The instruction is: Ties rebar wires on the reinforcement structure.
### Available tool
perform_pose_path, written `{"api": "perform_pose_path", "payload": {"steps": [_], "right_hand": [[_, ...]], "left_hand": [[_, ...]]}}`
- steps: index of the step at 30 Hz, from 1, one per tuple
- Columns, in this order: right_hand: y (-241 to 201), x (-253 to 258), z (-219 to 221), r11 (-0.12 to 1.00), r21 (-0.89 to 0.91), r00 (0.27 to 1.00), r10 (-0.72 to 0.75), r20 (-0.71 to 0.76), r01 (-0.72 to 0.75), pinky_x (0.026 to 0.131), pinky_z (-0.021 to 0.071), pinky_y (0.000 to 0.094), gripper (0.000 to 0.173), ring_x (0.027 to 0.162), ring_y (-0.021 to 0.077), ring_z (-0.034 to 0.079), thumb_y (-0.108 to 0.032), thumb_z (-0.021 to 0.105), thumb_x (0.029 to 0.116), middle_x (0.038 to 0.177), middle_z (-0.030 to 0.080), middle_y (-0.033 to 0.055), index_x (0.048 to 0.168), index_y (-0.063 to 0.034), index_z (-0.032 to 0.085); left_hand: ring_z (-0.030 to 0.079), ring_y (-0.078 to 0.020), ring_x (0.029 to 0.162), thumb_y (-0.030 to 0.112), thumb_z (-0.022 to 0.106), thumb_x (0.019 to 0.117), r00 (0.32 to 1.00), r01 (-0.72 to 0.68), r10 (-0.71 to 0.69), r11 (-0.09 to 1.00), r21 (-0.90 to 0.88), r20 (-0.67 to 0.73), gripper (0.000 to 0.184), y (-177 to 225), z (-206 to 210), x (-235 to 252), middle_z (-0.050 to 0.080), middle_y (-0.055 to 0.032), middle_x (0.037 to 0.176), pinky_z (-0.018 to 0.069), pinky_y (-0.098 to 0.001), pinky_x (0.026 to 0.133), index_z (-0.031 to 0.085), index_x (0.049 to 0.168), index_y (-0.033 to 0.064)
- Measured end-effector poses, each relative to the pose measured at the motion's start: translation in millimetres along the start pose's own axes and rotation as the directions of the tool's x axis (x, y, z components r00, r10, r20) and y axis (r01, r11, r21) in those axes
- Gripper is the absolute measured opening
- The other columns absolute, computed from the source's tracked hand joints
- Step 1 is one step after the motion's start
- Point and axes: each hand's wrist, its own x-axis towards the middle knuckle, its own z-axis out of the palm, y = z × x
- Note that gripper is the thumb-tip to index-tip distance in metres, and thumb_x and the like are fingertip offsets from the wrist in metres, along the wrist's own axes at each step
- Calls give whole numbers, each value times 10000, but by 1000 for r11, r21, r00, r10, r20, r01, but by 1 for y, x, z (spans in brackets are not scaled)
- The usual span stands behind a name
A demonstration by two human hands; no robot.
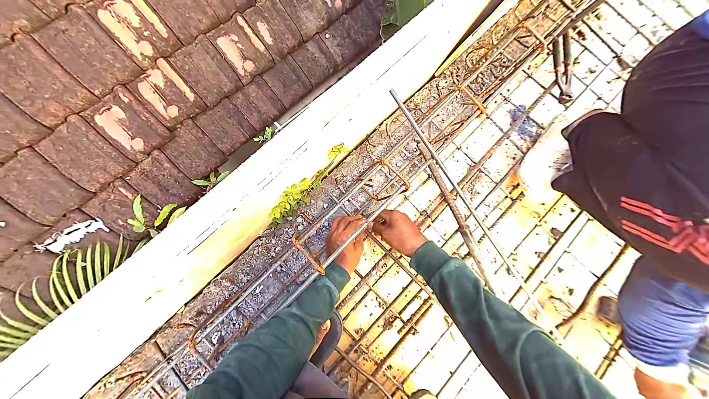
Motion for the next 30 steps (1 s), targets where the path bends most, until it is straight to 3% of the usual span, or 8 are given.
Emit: {"api": "perform_pose_path", "payload": {"steps": [5, 10, 16, 18, 25, 28, 30], "right_hand": [[-1, 6, 2, 1000, -24, 999, -10, -31, 9, 791, 566, 475, 158, 800, 247, 701, -128, 630, 1020, 953, 741, 133, 1100, -54, 745], [-9, 12, 9, 974, -221, 989, -79, -123, 51, 856, 546, 584, 152, 925, 344, 720, -135, 643, 995, 952, 749, 165, 1009, -61, 774], [-16, 10, 22, 926, -364, 966, -176, -190, 97, 834, 564, 567, 151, 951, 360, 717, -143, 640, 971, 992, 729, 170, 1022, -44, 743], [-20, 11, 25, 927, -350, 964, -203, -171, 133, 853, 563, 562, 152, 975, 352, 712, -148, 647, 969, 1028, 725, 168, 1031, -41, 736], [-23, 18, 31, 952, -282, 973, -166, -158, 116, 884, 546, 557, 163, 1007, 354, 696, -152, 688, 948, 1039, 713, 178, 1052, -29, 710], [-21, 20, 26, 962, -252, 988, -128, -84, 103, 925, 540, 532, 165, 1041, 320, 693, -176, 646, 969, 1058, 717, 150, 1058, -55, 714], [-13, 22, 20, 991, -86, 991, -111, -74, 105, 909, 551, 524, 145, 976, 284, 708, -168, 657, 982, 999, 740, 130, 1030, -69, 750]], "left_hand": [[663, -268, 1170, 62, 677, 940, 998, 1, -2, 1000, -15, -63, 154, -1, 2, -3, 746, -98, 1156, 503, -404, 1050, 775, 1057, 40], [672, -228, 1164, 38, 662, 956, 992, 122, -125, 990, -76, -35, 175, 6, -8, -6, 729, -109, 1199, 511, -404, 1047, 763, 1100, 37], [688, -157, 1125, 90, 670, 983, 964, 266, -267, 961, -69, -8, 157, 10, -16, -6, 736, -76, 1181, 529, -372, 1032, 764, 1105, 63], [685, -163, 1113, 117, 671, 991, 945, 327, -327, 943, -56, 6, 162, 14, -20, -4, 728, -77, 1180, 530, -376, 1022, 757, 1120, 68], [674, -240, 1113, 66, 673, 965, 963, 267, -266, 964, 2, -32, 158, 18, -23, -3, 741, -108, 1105, 512, -417, 1022, 772, 1088, 60], [690, -193, 1061, 108, 672, 984, 922, 388, -388, 920, -48, 13, 170, 20, -25, -4, 743, -83, 1099, 537, -404, 983, 773, 1118, 86], [702, -140, 952, 146, 694, 983, 859, 507, -511, 847, -161, 13, 136, 22, -25, 0, 755, -45, 1027, 555, -378, 899, 778, 1083, 109]]}}
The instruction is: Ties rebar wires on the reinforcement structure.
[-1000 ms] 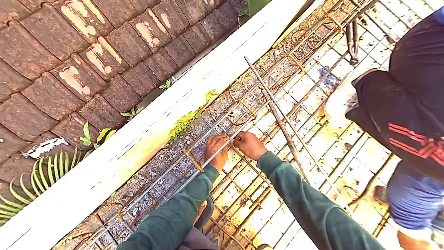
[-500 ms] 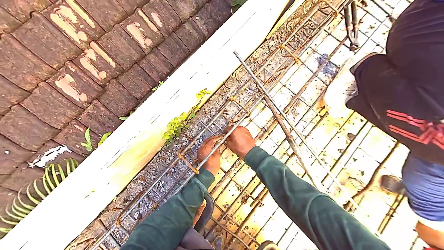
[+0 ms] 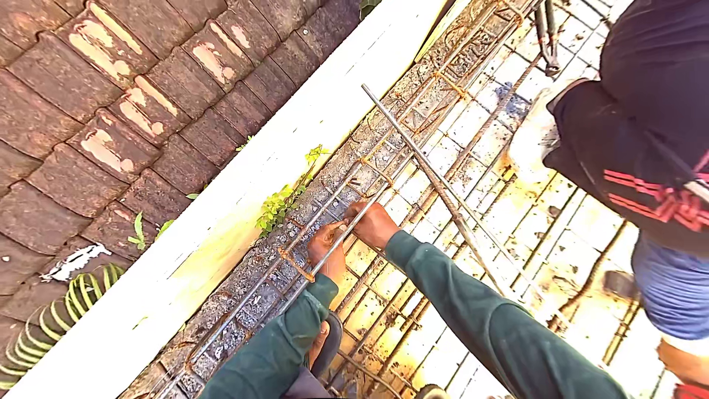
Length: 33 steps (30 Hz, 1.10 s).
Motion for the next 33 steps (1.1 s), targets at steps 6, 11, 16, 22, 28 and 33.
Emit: {"api": "perform_pose_path", "payload": {"steps": [6, 11, 16, 22, 28, 33], "right_hand": [[4, 8, -10, 978, 158, 989, 131, 65, -140, 827, 525, 540, 162, 878, 289, 680, -196, 696, 967, 899, 707, 146, 944, -38, 721], [0, 13, -2, 995, 83, 996, 48, 76, -54, 843, 522, 554, 167, 896, 311, 671, -177, 680, 962, 890, 691, 158, 908, -21, 702], [11, 10, -3, 986, 139, 991, 80, 111, -95, 797, 520, 556, 182, 855, 307, 668, -209, 676, 966, 882, 685, 159, 954, -29, 695], [-10, -14, 6, 968, -230, 994, -104, -9, 100, 898, 557, 540, 122, 1008, 344, 690, -109, 631, 973, 1051, 705, 164, 1003, -17, 706], [-16, -16, 14, 944, -329, 997, -56, -45, 38, 919, 551, 535, 252, 1049, 356, 693, -210, 633, 986, 1117, 709, 181, 1121, -12, 710], [-22, -11, 10, 910, -402, 994, 113, 0, -103, 903, 541, 549, 322, 1051, 342, 691, -341, 555, 1043, 1080, 711, 164, 1110, -58, 693]], "left_hand": [[706, -131, 928, 149, 712, 973, 994, 109, -108, 985, -135, 11, 132, -1, 2, 3, 764, -52, 1005, 556, -370, 894, 774, 1075, 92], [713, -114, 866, 130, 724, 960, 989, 143, -150, 960, -240, -11, 116, 3, 3, 1, 768, -45, 964, 572, -335, 848, 771, 1046, 68], [692, -120, 812, 131, 735, 953, 981, 177, -190, 960, -217, -39, 95, 6, 0, 6, 768, -41, 943, 556, -340, 796, 787, 1013, 81], [711, -139, 993, 149, 690, 987, 999, 15, -18, 996, -83, -30, 126, 13, 0, 8, 766, -58, 1044, 551, -386, 942, 784, 1012, 70], [698, -207, 1037, 166, 644, 1017, 995, -99, 99, 995, 23, 16, 179, 11, 4, 10, 753, -92, 1078, 530, -437, 979, 784, 1087, 80], [563, -253, 1310, 141, 577, 1034, 995, -42, 48, 996, -74, 88, 402, 10, -5, -4, 553, -126, 1478, 462, -441, 1100, 590, 1433, 91]]}}
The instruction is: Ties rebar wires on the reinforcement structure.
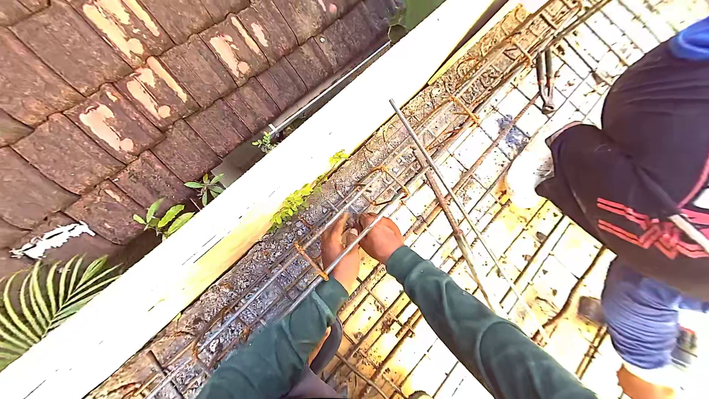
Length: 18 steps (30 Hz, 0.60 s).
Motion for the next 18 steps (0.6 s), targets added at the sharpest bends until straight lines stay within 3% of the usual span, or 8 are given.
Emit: {"api": "perform_pose_path", "payload": {"steps": [4, 7, 9, 11, 14, 15, 16, 18], "right_hand": [[-9, -1, -9, 994, 6, 992, 105, 72, -106, 976, 502, 562, 420, 1137, 366, 662, -375, 453, 1091, 1144, 702, 197, 1143, -27, 684], [-15, -1, -9, 981, 35, 979, 187, 77, -190, 994, 489, 569, 434, 1155, 360, 653, -381, 433, 1097, 1145, 701, 193, 1111, -35, 695], [-21, 1, -7, 932, 178, 948, 307, 79, -317, 930, 515, 596, 402, 1089, 379, 673, -355, 485, 1077, 1081, 709, 212, 1037, -24, 709], [-26, 7, 3, 759, 465, 876, 475, 85, -456, 795, 524, 587, 339, 925, 373, 673, -283, 574, 1029, 975, 697, 229, 970, 25, 703], [-24, 7, 14, 333, 832, 798, 570, 199, -445, 548, 423, 358, 228, 593, 164, 479, -224, 563, 1038, 757, 574, 72, 993, -23, 660], [-22, 3, 11, 274, 856, 805, 544, 238, -438, 466, 382, 293, 259, 501, 112, 430, -259, 547, 1053, 682, 547, 30, 969, -41, 658], [-18, -2, 6, 303, 842, 825, 503, 257, -447, 394, 356, 248, 319, 426, 83, 396, -303, 516, 1075, 623, 521, 11, 957, -41, 653], [-6, -15, -11, 624, 625, 874, 432, 224, -469, 461, 431, 294, 405, 488, 135, 473, -348, 437, 1114, 696, 571, 57, 1039, -26, 670]], "left_hand": [[529, -299, 1349, 106, 537, 1036, 990, 121, -132, 980, 155, 58, 475, -3, 2, 4, 512, -147, 1511, 437, -472, 1124, 504, 1510, 118], [475, -298, 1409, 89, 533, 1025, 989, 83, -109, 969, 232, 99, 494, -3, 6, 2, 491, -133, 1541, 393, -475, 1164, 499, 1517, 107], [488, -309, 1397, 92, 564, 1010, 993, 37, -64, 967, 253, 99, 497, -7, 9, 1, 502, -139, 1530, 400, -491, 1156, 518, 1504, 103], [499, -327, 1378, 124, 601, 1000, 993, 3, -33, 965, 264, 112, 498, -8, 9, -1, 520, -150, 1508, 401, -510, 1146, 532, 1493, 96], [491, -332, 1383, 186, 602, 1014, 991, -23, -14, 962, 273, 132, 506, -9, 11, -1, 524, -144, 1510, 382, -516, 1148, 518, 1505, 98], [492, -326, 1384, 192, 599, 1017, 992, -31, -6, 959, 282, 130, 512, -11, 12, -1, 525, -136, 1514, 378, -514, 1149, 509, 1514, 103], [490, -317, 1384, 193, 586, 1022, 991, -39, 0, 955, 295, 132, 516, -12, 13, -1, 518, -122, 1523, 374, -508, 1148, 498, 1524, 112], [472, -293, 1400, 197, 556, 1035, 989, -40, -13, 940, 338, 151, 531, -13, 16, -1, 486, -78, 1561, 366, -498, 1146, 459, 1555, 147]]}}
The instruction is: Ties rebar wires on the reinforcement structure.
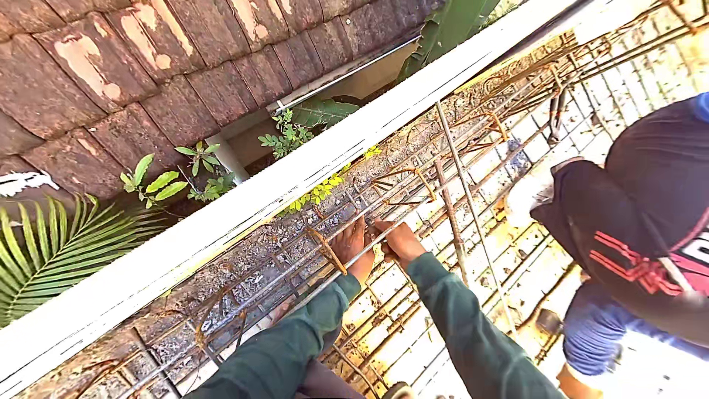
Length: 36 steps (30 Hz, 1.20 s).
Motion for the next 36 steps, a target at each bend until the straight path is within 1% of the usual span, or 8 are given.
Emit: {"api": "perform_pose_path", "payload": {"steps": [3, 9, 15, 18, 22, 25, 32, 36], "right_hand": [[7, -19, -22, 741, -608, 929, -370, -16, 285, 844, 557, 562, 274, 937, 346, 700, -202, 539, 1062, 1001, 709, 188, 1060, 4, 720], [36, 11, -11, -29, -874, 479, -828, 293, 484, 836, 570, 527, 475, 1106, 391, 673, -15, 725, 884, 1415, 630, 114, 1346, -118, 689], [11, 28, -14, -175, -856, 458, -783, 420, 486, 883, 552, 466, 167, 1031, 337, 667, -37, 709, 881, 992, 720, 130, 1040, -42, 760], [5, 29, -12, -64, -855, 563, -728, 393, 514, 867, 548, 459, 124, 1015, 340, 673, -138, 675, 917, 913, 712, 137, 913, -35, 742], [-19, 13, 2, 525, -798, 922, -377, 94, 296, 871, 542, 568, 302, 1024, 358, 698, -245, 520, 1048, 972, 728, 175, 948, -37, 716], [-27, 16, 5, 807, -585, 990, -134, -50, 80, 845, 509, 666, 332, 987, 433, 691, -289, 553, 1033, 994, 721, 242, 969, -13, 727], [14, -67, -48, 512, -795, 895, -439, 82, 324, 1026, 465, 594, 461, 1277, 390, 551, -429, 579, 1032, 1326, 622, 161, 1318, -77, 664], [96, -136, -114, 636, -671, 783, -608, -130, 383, 957, 525, 600, 441, 1181, 360, 628, -424, 526, 1016, 1258, 673, 133, 1292, -125, 698]], "left_hand": [[468, -294, 1412, 154, 557, 1028, 1000, 27, -27, 1000, 10, 3, 548, 1, 1, -1, 502, -64, 1554, 366, -504, 1144, 446, 1565, 164], [493, -282, 1388, 112, 583, 989, 999, 10, -9, 1000, 13, -39, 573, -1, 1, -1, 570, -74, 1482, 383, -475, 1138, 473, 1549, 168], [509, -255, 1378, 135, 588, 995, 998, -6, 8, 999, 39, -62, 552, -4, 1, 1, 593, -59, 1454, 400, -426, 1139, 494, 1536, 186], [505, -249, 1380, 142, 585, 994, 998, -5, 8, 999, 48, -60, 548, -5, 3, 2, 593, -50, 1453, 403, -426, 1137, 500, 1533, 193], [504, -248, 1378, 128, 587, 991, 999, 5, -2, 999, 41, -53, 557, -2, 1, 2, 596, -50, 1448, 399, -424, 1137, 495, 1537, 195], [531, -270, 1340, 122, 599, 978, 998, -17, 20, 999, 48, -63, 570, -6, 3, 0, 612, -69, 1420, 414, -445, 1119, 496, 1536, 178], [469, -325, 1406, 160, 591, 986, 1000, 8, -6, 997, 72, -25, 610, -4, -2, -3, 520, -148, 1504, 375, -513, 1159, 416, 1571, 141], [454, -361, 1414, 145, 603, 982, 996, -57, 60, 997, 57, -58, 669, -6, 0, -4, 462, -165, 1550, 380, -558, 1146, 351, 1602, 157]]}}
